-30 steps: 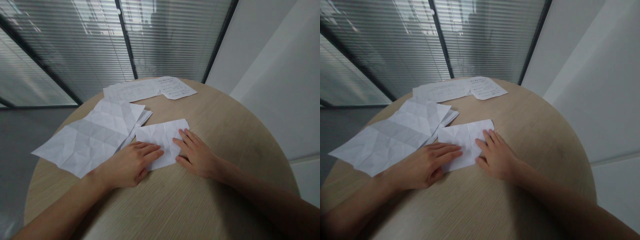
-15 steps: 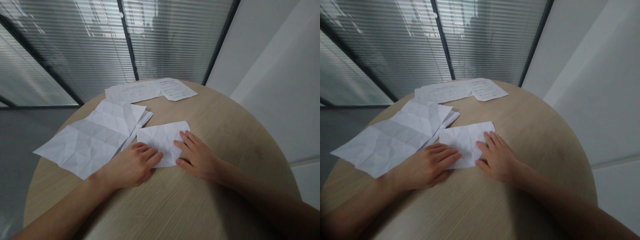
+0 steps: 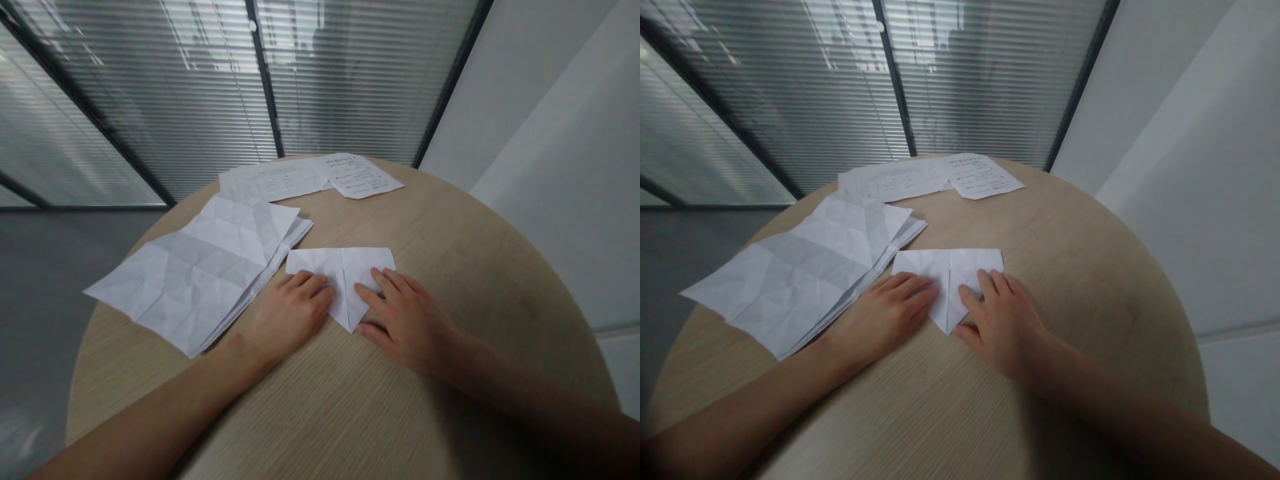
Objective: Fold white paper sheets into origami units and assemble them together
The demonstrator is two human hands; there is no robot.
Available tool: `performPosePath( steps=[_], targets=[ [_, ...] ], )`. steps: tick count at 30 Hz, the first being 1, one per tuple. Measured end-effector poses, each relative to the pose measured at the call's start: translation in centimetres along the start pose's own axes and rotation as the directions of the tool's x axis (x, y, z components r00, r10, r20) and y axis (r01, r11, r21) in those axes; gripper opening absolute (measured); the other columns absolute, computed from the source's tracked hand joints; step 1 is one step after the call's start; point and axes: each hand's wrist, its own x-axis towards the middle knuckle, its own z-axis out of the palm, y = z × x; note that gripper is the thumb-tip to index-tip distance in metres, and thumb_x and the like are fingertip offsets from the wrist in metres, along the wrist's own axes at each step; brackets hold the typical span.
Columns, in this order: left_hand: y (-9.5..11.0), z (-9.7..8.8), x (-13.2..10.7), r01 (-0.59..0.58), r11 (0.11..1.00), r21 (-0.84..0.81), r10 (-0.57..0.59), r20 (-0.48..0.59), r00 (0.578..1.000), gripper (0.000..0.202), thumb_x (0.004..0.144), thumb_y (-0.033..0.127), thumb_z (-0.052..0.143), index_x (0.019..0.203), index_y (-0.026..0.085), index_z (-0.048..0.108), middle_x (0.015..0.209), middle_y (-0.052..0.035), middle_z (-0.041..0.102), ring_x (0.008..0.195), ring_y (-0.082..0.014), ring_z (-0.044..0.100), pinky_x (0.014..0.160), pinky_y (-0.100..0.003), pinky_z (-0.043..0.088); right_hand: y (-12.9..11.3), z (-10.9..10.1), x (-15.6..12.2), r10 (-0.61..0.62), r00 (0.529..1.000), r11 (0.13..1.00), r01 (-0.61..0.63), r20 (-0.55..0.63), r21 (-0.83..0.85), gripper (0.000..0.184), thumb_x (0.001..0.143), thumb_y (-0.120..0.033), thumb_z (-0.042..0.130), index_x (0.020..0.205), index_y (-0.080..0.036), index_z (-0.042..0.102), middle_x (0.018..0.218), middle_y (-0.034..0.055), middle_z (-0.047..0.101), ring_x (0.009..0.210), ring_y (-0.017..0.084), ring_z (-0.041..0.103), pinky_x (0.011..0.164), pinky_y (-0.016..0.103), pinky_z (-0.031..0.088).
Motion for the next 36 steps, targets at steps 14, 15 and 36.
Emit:
performPosePath(
  steps=[14,15,36],
  targets=[
    [1.2,-0.4,0.3,0.165,0.981,-0.097,-0.156,0.094,0.983,0.056,0.088,0.062,0.056,0.122,0.019,0.064,0.129,-0.0141,0.061,0.122,-0.0391,0.054,0.103,-0.057,0.045,3.4,1.9,4.2,0.057,0.987,0.988,-0.034,-0.151,0.153,0.046,0.091,-0.022,0.059,0.136,-0.014,0.057,0.144,0.0192,0.053,0.132,0.034,0.051,0.108,0.052,0.043],
    [1.2,-0.4,0.3,0.164,0.982,-0.099,-0.154,0.099,0.983,0.056,0.089,0.062,0.056,0.122,0.019,0.063,0.128,-0.014,0.062,0.122,-0.0388,0.054,0.102,-0.057,0.045,3.6,2.2,4.7,0.049,0.985,0.988,-0.024,-0.165,0.15,0.051,0.091,-0.021,0.058,0.141,-0.012,0.052,0.148,0.0206,0.049,0.136,0.035,0.046,0.11,0.052,0.041],
    [0.6,0.7,0.5,0.001,1.0,0.003,-0.001,0.012,1.0,0.069,0.095,0.059,0.05,0.144,0.01,0.045,0.151,-0.0148,0.05,0.14,-0.0335,0.044,0.116,-0.052,0.035,2.4,2.7,4.2,-0.333,0.93,0.936,0.346,-0.157,0.066,0.039,0.09,-0.008,0.049,0.125,-0.011,0.066,0.127,0.0164,0.068,0.119,0.025,0.064,0.1,0.04,0.053]
  ],
)
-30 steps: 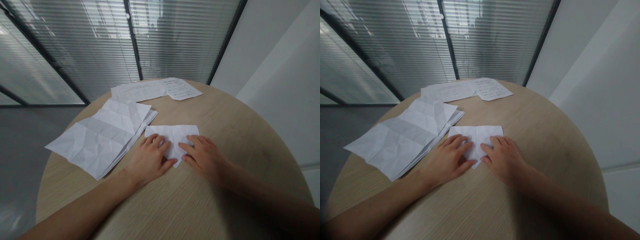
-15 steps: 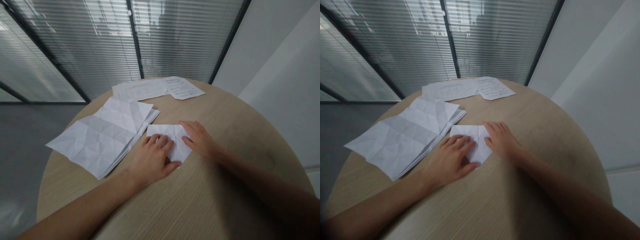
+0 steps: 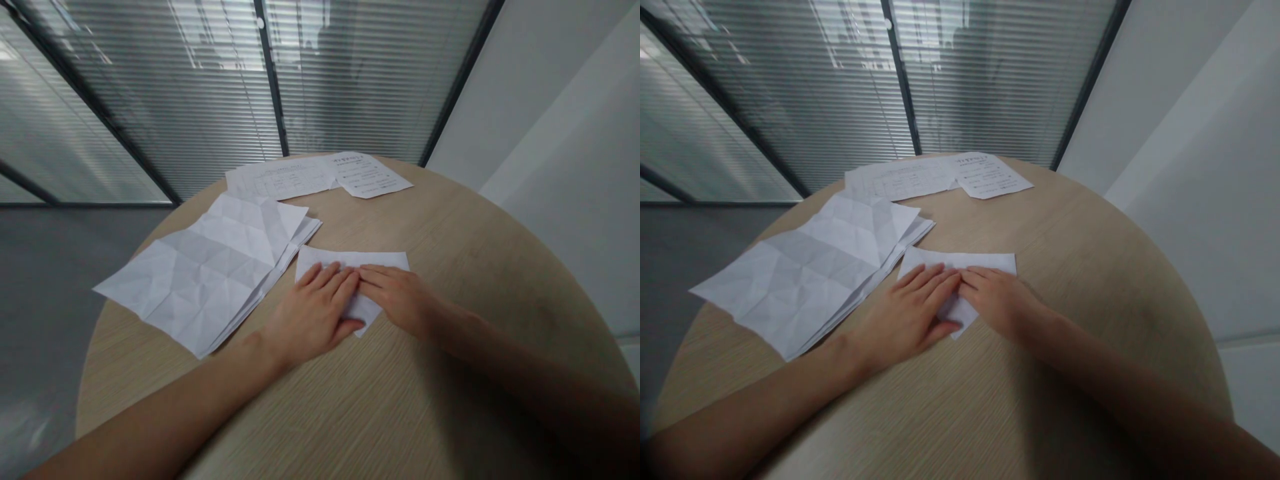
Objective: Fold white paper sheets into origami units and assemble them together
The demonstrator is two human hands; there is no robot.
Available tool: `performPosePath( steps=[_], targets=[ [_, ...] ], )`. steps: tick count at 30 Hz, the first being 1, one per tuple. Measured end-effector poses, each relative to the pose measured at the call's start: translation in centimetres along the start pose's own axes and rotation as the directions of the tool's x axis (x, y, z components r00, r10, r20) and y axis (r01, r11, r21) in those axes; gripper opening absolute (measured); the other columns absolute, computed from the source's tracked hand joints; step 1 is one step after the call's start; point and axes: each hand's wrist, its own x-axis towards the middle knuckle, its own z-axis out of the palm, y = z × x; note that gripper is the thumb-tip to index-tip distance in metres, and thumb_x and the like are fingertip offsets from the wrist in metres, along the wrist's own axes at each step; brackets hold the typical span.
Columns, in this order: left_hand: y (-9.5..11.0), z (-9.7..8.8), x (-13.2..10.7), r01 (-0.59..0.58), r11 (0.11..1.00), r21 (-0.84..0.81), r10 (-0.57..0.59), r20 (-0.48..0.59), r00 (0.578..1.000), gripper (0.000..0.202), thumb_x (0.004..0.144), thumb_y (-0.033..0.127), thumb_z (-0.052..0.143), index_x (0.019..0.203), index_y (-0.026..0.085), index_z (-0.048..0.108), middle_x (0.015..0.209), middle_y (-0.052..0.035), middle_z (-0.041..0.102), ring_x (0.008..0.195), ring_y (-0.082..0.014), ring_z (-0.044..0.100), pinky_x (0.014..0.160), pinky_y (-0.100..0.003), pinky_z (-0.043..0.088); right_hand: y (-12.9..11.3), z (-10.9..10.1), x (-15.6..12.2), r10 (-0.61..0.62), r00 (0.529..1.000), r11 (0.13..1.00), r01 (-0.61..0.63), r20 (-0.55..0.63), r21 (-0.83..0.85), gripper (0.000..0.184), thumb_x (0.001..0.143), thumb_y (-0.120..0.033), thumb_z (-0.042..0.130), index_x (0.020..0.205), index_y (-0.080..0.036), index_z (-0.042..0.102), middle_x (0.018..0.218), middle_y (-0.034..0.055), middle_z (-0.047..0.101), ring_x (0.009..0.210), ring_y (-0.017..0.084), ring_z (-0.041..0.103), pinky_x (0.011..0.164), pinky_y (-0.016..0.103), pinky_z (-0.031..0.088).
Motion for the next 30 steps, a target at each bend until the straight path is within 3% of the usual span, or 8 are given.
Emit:
performPosePath(
  steps=[4,11,15,18,20,21,24,30],
  targets=[
    [-0.3,-0.3,0.4,0.074,0.993,-0.091,-0.06,0.157,0.986,0.073,0.096,0.061,0.045,0.144,0.006,0.046,0.15,-0.0179,0.049,0.14,-0.0337,0.046,0.115,-0.05,0.039,0.4,0.0,-0.9,0.023,0.998,1.0,-0.023,0.055,0.002,0.054,0.085,-0.004,0.041,0.136,-0.008,0.059,0.14,0.0166,0.061,0.132,0.025,0.056,0.109,0.043,0.048],
    [-0.1,-0.4,-0.2,0.188,0.982,-0.021,-0.183,0.131,0.974,0.082,0.092,0.069,0.046,0.136,0.0,0.053,0.146,-0.0268,0.05,0.136,-0.0395,0.049,0.112,-0.051,0.042,0.7,-3.2,-3.2,0.133,0.978,0.99,-0.123,0.159,-0.072,0.047,0.086,-0.008,0.044,0.128,-0.002,0.063,0.132,0.0218,0.065,0.124,0.026,0.063,0.103,0.039,0.053],
    [0.0,-0.3,-0.3,0.266,0.962,0.056,-0.27,0.107,0.957,0.085,0.09,0.074,0.044,0.126,-0.002,0.059,0.137,-0.0301,0.057,0.131,-0.0423,0.052,0.105,-0.051,0.048,1.2,-4.4,-2.9,0.27,0.938,0.963,-0.26,0.218,-0.076,0.031,0.093,-0.02,0.049,0.11,-0.011,0.073,0.117,0.0185,0.074,0.108,0.03,0.07,0.091,0.043,0.057],
    [0.0,-0.6,-0.2,0.268,0.96,0.079,-0.275,0.102,0.956,0.08,0.091,0.072,0.043,0.119,-0.001,0.062,0.125,-0.0278,0.063,0.122,-0.0404,0.058,0.098,-0.049,0.052,2.3,-3.7,-2.0,0.375,0.915,0.926,-0.378,0.149,-0.008,0.022,0.093,-0.03,0.057,0.089,-0.017,0.074,0.105,0.0143,0.076,0.104,0.03,0.071,0.093,0.046,0.054],
    [0.0,-0.8,-0.2,0.248,0.966,0.068,-0.254,0.119,0.96,0.073,0.092,0.07,0.045,0.113,0.003,0.064,0.118,-0.0228,0.067,0.116,-0.0373,0.061,0.093,-0.047,0.054,3.3,-2.9,-1.4,0.427,0.902,0.9,-0.431,0.058,0.069,0.016,0.085,-0.03,0.068,0.09,-0.016,0.072,0.12,0.0164,0.071,0.116,0.031,0.065,0.101,0.046,0.05],
    [-0.1,-0.9,-0.2,0.238,0.969,0.062,-0.244,0.127,0.961,0.069,0.093,0.069,0.045,0.11,0.006,0.065,0.114,-0.0202,0.067,0.112,-0.0357,0.063,0.09,-0.046,0.055,3.8,-2.5,-1.2,0.446,0.894,0.888,-0.447,0.029,0.108,0.026,0.08,-0.03,0.074,0.1,-0.015,0.072,0.129,0.0182,0.066,0.122,0.032,0.061,0.104,0.047,0.048],
    [-0.1,-1.2,-0.4,0.218,0.973,0.071,-0.226,0.123,0.966,0.066,0.092,0.07,0.046,0.107,0.01,0.067,0.105,-0.0158,0.068,0.102,-0.0334,0.066,0.081,-0.043,0.056,5.0,-1.8,-0.8,0.466,0.884,0.856,-0.461,0.04,0.234,0.057,0.071,-0.031,0.08,0.123,-0.016,0.064,0.13,0.0159,0.066,0.12,0.031,0.063,0.103,0.049,0.048],
    [-0.2,-0.9,-0.5,0.214,0.971,0.11,-0.22,0.045,0.975,0.067,0.088,0.075,0.047,0.101,0.013,0.069,0.097,-0.0136,0.068,0.093,-0.0332,0.065,0.075,-0.043,0.054,5.6,-2.0,-0.6,0.515,0.844,0.779,-0.533,0.147,0.331,0.067,0.065,-0.026,0.08,0.129,-0.016,0.061,0.129,0.0139,0.068,0.115,0.031,0.065,0.099,0.046,0.051]
  ],
)
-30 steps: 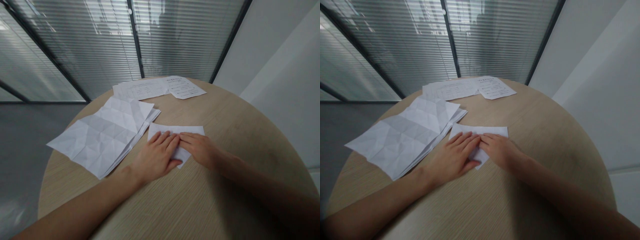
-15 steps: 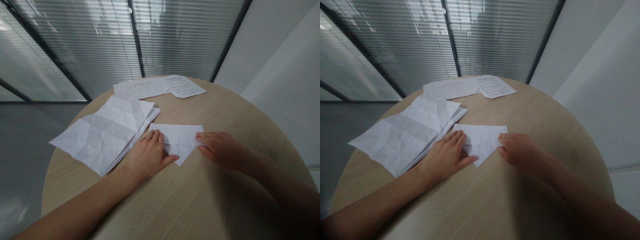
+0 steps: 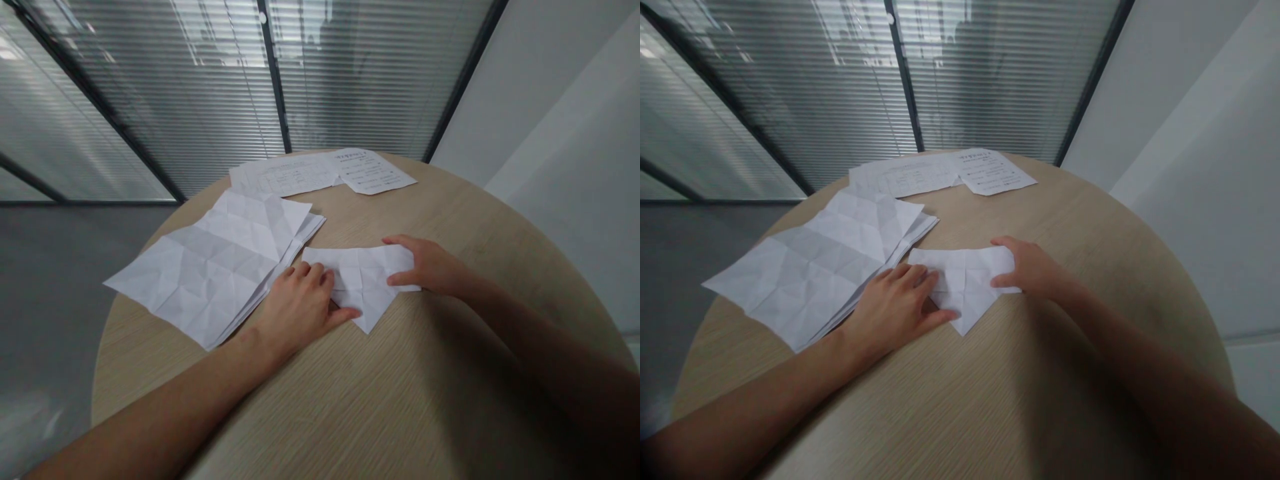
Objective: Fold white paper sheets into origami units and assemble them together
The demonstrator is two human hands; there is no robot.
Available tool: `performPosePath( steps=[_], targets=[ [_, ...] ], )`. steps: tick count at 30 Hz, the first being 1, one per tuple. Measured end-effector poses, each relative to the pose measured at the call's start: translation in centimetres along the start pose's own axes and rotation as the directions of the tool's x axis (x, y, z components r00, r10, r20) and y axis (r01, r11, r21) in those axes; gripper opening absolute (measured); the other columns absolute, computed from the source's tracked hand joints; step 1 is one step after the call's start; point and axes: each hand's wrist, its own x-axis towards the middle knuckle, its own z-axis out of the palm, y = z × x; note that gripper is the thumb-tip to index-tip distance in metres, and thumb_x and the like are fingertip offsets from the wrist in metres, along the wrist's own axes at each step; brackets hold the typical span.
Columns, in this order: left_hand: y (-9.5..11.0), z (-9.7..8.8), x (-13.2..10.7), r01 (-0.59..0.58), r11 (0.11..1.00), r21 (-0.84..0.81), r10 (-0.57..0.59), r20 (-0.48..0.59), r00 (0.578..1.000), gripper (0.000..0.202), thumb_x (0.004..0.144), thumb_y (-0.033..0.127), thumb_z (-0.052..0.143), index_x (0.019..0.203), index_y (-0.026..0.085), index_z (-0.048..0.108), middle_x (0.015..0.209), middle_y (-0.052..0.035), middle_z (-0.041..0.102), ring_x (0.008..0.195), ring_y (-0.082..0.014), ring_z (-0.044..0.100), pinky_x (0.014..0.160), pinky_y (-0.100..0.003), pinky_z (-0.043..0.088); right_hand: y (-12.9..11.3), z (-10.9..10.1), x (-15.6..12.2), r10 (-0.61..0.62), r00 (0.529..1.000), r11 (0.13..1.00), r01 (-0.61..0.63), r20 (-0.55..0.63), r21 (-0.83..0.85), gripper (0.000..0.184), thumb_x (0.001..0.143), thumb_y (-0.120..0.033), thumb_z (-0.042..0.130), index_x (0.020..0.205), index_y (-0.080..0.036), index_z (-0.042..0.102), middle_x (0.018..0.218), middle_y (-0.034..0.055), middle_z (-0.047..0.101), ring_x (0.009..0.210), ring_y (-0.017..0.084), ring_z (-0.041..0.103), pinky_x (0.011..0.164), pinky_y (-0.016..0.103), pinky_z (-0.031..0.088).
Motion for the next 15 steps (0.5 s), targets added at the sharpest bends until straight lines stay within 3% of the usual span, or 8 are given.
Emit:
performPosePath(
  steps=[3,6,8,9,11,12,13,15],
  targets=[
    [-0.3,0.3,0.0,-0.004,1.0,-0.028,0.003,-0.045,0.999,0.066,0.087,0.076,0.048,0.104,0.014,0.068,0.101,-0.0138,0.069,0.094,-0.033,0.064,0.078,-0.045,0.053,-0.5,-0.6,-0.2,-0.014,0.999,1.0,0.015,-0.033,0.024,0.055,0.066,-0.02,0.078,0.119,-0.019,0.066,0.114,0.008,0.074,0.099,0.027,0.07,0.088,0.041,0.055],
    [-0.7,0.5,-0.2,-0.02,0.998,-0.058,0.006,-0.219,0.976,0.068,0.089,0.071,0.049,0.127,0.015,0.058,0.122,-0.0167,0.065,0.108,-0.0355,0.06,0.088,-0.049,0.051,-1.6,-2.0,-1.3,-0.014,0.968,1.0,0.011,-0.252,-0.012,0.037,0.069,-0.019,0.076,0.105,-0.02,0.069,0.092,0.0038,0.076,0.077,0.022,0.071,0.071,0.034,0.055],
    [-1.0,0.4,-0.5,-0.012,0.999,-0.05,-0.009,-0.392,0.92,0.068,0.092,0.063,0.052,0.141,0.015,0.046,0.14,-0.0194,0.054,0.126,-0.0387,0.051,0.099,-0.053,0.046,-2.7,-3.1,-2.5,-0.038,0.863,0.998,0.009,-0.503,-0.059,0.015,0.077,-0.024,0.074,0.09,-0.022,0.068,0.078,0.002,0.074,0.066,0.02,0.068,0.062,0.033,0.053],
    [-1.1,0.2,-0.8,0.004,0.999,-0.043,-0.024,-0.469,0.883,0.066,0.093,0.058,0.054,0.143,0.017,0.042,0.145,-0.02,0.049,0.134,-0.04,0.044,0.103,-0.055,0.043,-3.2,-3.6,-3.2,-0.096,0.766,0.994,0.045,-0.636,-0.095,0.006,0.08,-0.024,0.071,0.082,-0.024,0.065,0.075,0.002,0.074,0.066,0.02,0.069,0.062,0.033,0.053],
    [-1.2,-0.1,-1.2,0.055,0.998,-0.032,-0.064,-0.577,0.814,0.062,0.092,0.052,0.06,0.143,0.022,0.042,0.149,-0.0187,0.045,0.144,-0.0416,0.033,0.11,-0.06,0.035,-4.0,-4.0,-4.4,-0.251,0.667,0.967,0.2,-0.701,-0.156,0.011,0.086,-0.019,0.064,0.077,-0.026,0.061,0.081,0.0037,0.076,0.079,0.021,0.072,0.069,0.033,0.055],
    [-1.2,-0.3,-1.4,0.081,0.996,-0.029,-0.082,-0.606,0.791,0.058,0.091,0.05,0.062,0.14,0.025,0.045,0.148,-0.0168,0.047,0.145,-0.0419,0.03,0.112,-0.063,0.032,-4.2,-4.0,-4.9,-0.316,0.672,0.947,0.265,-0.669,-0.181,0.014,0.088,-0.02,0.061,0.076,-0.027,0.06,0.082,0.0037,0.076,0.08,0.021,0.073,0.07,0.034,0.055],
    [-1.2,-0.4,-1.5,0.092,0.995,-0.024,-0.088,-0.611,0.787,0.053,0.09,0.047,0.064,0.137,0.028,0.048,0.146,-0.0144,0.05,0.146,-0.0414,0.03,0.112,-0.064,0.03,-4.1,-3.8,-5.2,-0.363,0.712,0.93,0.316,-0.601,-0.187,0.015,0.089,-0.02,0.059,0.075,-0.026,0.059,0.084,0.004,0.077,0.081,0.021,0.073,0.071,0.034,0.056],
    [-1.4,-0.4,-1.5,0.032,0.999,-0.003,-0.028,-0.548,0.836,0.041,0.092,0.04,0.064,0.131,0.033,0.054,0.142,-0.009,0.055,0.145,-0.0381,0.034,0.114,-0.063,0.029,-3.4,-2.9,-5.3,-0.425,0.822,0.905,0.395,-0.38,-0.157,0.017,0.089,-0.02,0.052,0.074,-0.025,0.06,0.086,0.0054,0.078,0.079,0.021,0.074,0.071,0.034,0.056]
  ],
)
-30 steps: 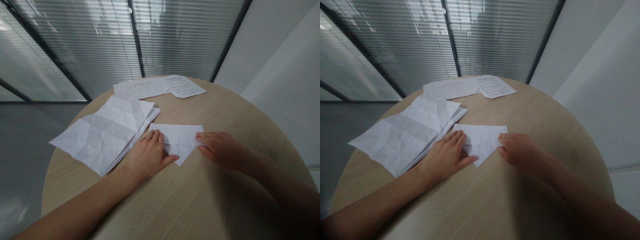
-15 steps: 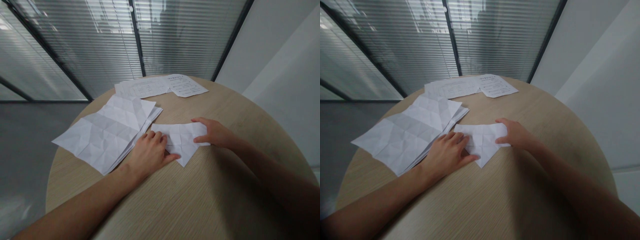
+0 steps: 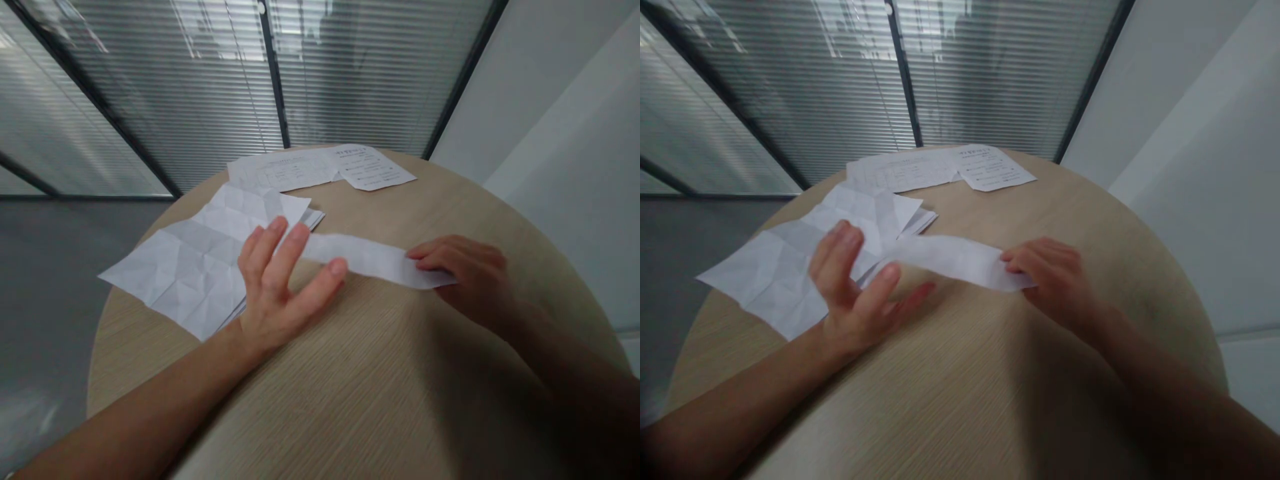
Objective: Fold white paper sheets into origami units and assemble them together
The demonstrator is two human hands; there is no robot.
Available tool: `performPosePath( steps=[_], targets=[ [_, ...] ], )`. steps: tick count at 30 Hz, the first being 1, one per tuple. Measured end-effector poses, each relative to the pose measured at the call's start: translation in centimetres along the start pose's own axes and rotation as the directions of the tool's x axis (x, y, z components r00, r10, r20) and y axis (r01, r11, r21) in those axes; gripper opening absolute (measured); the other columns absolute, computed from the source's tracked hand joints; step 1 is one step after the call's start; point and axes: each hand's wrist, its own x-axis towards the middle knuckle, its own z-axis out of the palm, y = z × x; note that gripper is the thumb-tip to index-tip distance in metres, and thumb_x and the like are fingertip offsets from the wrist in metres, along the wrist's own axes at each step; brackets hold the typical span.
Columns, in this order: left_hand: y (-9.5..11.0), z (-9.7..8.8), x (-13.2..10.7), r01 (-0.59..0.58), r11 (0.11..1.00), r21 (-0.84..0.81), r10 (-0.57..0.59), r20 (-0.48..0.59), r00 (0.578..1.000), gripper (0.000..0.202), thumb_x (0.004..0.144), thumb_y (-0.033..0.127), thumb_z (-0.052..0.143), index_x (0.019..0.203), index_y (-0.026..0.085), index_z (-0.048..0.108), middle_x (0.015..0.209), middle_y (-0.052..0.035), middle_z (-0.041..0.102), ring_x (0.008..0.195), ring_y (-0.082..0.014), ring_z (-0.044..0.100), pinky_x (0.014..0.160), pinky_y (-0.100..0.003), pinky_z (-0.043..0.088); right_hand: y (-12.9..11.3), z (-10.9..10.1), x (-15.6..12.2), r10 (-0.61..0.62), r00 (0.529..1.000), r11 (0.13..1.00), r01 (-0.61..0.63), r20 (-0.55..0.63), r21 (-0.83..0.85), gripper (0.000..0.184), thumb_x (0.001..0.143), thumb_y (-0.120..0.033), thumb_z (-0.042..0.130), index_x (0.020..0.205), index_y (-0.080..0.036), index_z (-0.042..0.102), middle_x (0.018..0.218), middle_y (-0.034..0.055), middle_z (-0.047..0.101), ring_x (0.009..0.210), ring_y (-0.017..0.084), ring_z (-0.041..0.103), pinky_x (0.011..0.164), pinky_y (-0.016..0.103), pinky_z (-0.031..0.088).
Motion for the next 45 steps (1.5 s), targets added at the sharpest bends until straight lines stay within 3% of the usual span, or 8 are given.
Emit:
performPosePath(
  steps=[5,13,18,23,29,34,39,45],
  targets=[
    [-0.7,1.7,0.4,-0.314,0.906,-0.285,0.391,0.276,0.878,0.027,0.098,0.022,0.051,0.119,0.025,0.066,0.129,-0.0048,0.068,0.128,-0.0258,0.057,0.108,-0.044,0.045,2.2,2.3,-1.3,-0.029,0.931,0.994,-0.012,0.363,0.11,0.022,0.082,-0.01,0.049,0.09,-0.021,0.066,0.091,0.0072,0.077,0.079,0.019,0.072,0.069,0.03,0.054],
    [-0.6,2.5,0.5,-0.248,0.883,-0.398,0.384,0.309,0.87,0.026,0.099,0.019,0.046,0.104,0.017,0.071,0.096,-0.0075,0.073,0.089,-0.0201,0.067,0.079,-0.033,0.056,-1.4,1.7,-0.7,0.005,0.826,0.979,0.111,0.564,-0.172,0.019,0.081,-0.026,0.071,0.098,-0.017,0.068,0.101,0.0116,0.075,0.086,0.027,0.07,0.076,0.037,0.053],
    [-0.7,2.6,0.4,-0.092,0.867,-0.489,0.264,0.296,0.918,0.029,0.102,0.026,0.044,0.109,0.017,0.071,0.09,-0.0065,0.073,0.08,-0.0173,0.068,0.075,-0.03,0.056,-2.4,2.6,-0.8,0.099,0.85,0.947,0.079,0.518,-0.311,0.01,0.093,-0.024,0.059,0.092,-0.019,0.069,0.09,0.0084,0.076,0.079,0.023,0.07,0.071,0.034,0.05],
    [-1.0,3.1,0.2,0.129,0.881,-0.456,0.019,0.306,0.952,0.032,0.099,0.027,0.05,0.126,0.016,0.062,0.104,-0.008,0.074,0.081,-0.0168,0.07,0.076,-0.03,0.058,-1.4,3.6,-1.0,0.239,0.898,0.913,-0.078,0.37,-0.401,0.024,0.098,-0.019,0.049,0.113,-0.019,0.067,0.097,0.0094,0.078,0.076,0.022,0.071,0.068,0.034,0.05],
    [-1.0,3.2,0.7,-0.119,0.954,-0.274,0.193,0.26,0.946,0.038,0.091,0.013,0.058,0.127,0.023,0.063,0.135,-0.0129,0.061,0.12,-0.032,0.056,0.098,-0.052,0.05,-1.4,4.1,-0.9,0.076,0.968,0.9,0.036,0.239,-0.434,0.035,0.092,-0.012,0.058,0.127,-0.015,0.063,0.126,0.0172,0.068,0.114,0.033,0.064,0.093,0.049,0.051],
    [-0.6,2.8,1.3,-0.359,0.871,-0.336,0.467,0.335,0.819,0.026,0.097,0.017,0.054,0.118,0.023,0.068,0.125,-0.0061,0.069,0.111,-0.0253,0.064,0.091,-0.04,0.054,-1.1,5.6,-1.0,-0.264,0.917,0.919,0.333,0.301,-0.211,0.038,0.093,-0.003,0.045,0.123,-0.012,0.066,0.126,0.0133,0.07,0.118,0.024,0.064,0.1,0.038,0.053],
    [-0.5,2.3,1.1,-0.365,0.87,-0.331,0.473,0.355,0.806,0.027,0.097,0.013,0.051,0.119,0.015,0.067,0.122,-0.0093,0.071,0.11,-0.0239,0.068,0.089,-0.037,0.058,-0.2,4.8,-2.0,-0.234,0.891,0.95,0.294,0.389,-0.103,0.048,0.085,0.003,0.045,0.125,-0.013,0.066,0.129,0.0125,0.069,0.12,0.022,0.065,0.098,0.035,0.057],
    [-0.3,1.5,1.1,-0.256,0.904,-0.341,0.39,0.417,0.821,0.025,0.094,0.017,0.049,0.11,0.014,0.068,0.117,-0.01,0.073,0.102,-0.0242,0.072,0.084,-0.038,0.06,0.2,2.6,-2.5,-0.18,0.857,0.923,0.317,0.482,-0.219,0.041,0.081,0.004,0.051,0.117,-0.007,0.067,0.118,0.0185,0.073,0.107,0.027,0.071,0.085,0.035,0.061]
  ],
)
